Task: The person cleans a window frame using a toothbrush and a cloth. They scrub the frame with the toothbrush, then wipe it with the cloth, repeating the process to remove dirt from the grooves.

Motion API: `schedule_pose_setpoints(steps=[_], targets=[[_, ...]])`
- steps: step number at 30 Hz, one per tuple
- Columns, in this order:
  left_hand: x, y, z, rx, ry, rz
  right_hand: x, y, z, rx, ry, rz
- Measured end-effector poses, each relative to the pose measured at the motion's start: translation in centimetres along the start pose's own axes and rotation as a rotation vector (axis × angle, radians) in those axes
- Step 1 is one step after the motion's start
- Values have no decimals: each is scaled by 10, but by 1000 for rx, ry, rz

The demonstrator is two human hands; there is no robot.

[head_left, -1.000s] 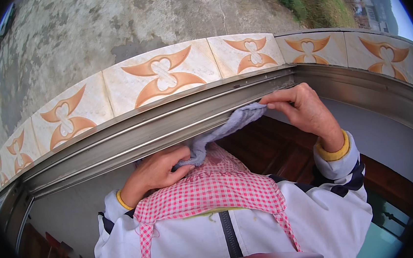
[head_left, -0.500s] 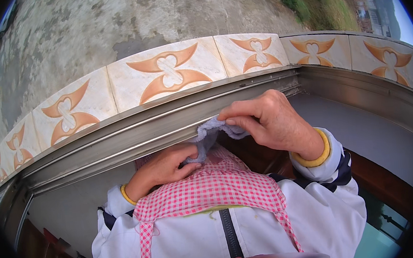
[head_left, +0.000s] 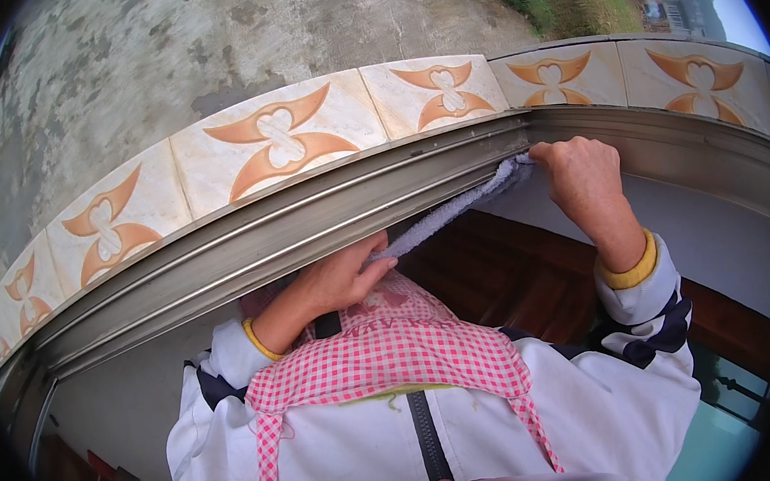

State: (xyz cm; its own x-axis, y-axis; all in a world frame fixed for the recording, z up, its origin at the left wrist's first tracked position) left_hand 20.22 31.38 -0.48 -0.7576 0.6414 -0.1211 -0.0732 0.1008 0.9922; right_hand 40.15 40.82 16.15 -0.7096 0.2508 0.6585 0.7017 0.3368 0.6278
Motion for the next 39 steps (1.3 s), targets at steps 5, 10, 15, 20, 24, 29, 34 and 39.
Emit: schedule_pose_setpoints(steps=[5, 10, 15, 20, 24, 29, 34, 39], targets=[[-13, 26, 10, -204, -75, 45, 14, 5, -31, -118, 139, -109], [-13, 54, 1, -391, -122, 40, 53, 19, -81, -203, 331, 102], [-6, 61, -20, -375, -157, 100, 54, -5, -97, -44, 292, 609], [18, 59, -57, -327, -10, 117, 64, -39, -75, 109, 288, 1004], [47, 66, -102, -330, 216, 152, 106, -82, -60, 381, 475, 1180], [84, 79, -168, -277, 509, 155, 156, -124, -46, 573, 513, 1289], [125, 122, -251, -458, 989, 91, 217, -151, -44, 639, 756, 1421], [157, 176, -316, -550, 1502, 350, 248, -150, -58, 627, 1132, 1745]])
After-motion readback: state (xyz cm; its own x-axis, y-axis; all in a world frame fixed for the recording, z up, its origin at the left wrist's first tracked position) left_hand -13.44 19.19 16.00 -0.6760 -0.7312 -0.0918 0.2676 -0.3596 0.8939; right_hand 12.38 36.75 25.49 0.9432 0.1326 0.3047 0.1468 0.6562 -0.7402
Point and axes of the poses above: each hand's wrist, its own z-axis towards the middle knuckle, its own x-axis out of the back of the hand, y = z × x, the point moved 8 cm from there along z, towards the middle knuckle, and after that the axes turned 11 degrees about -z, right-handed, at the moved point
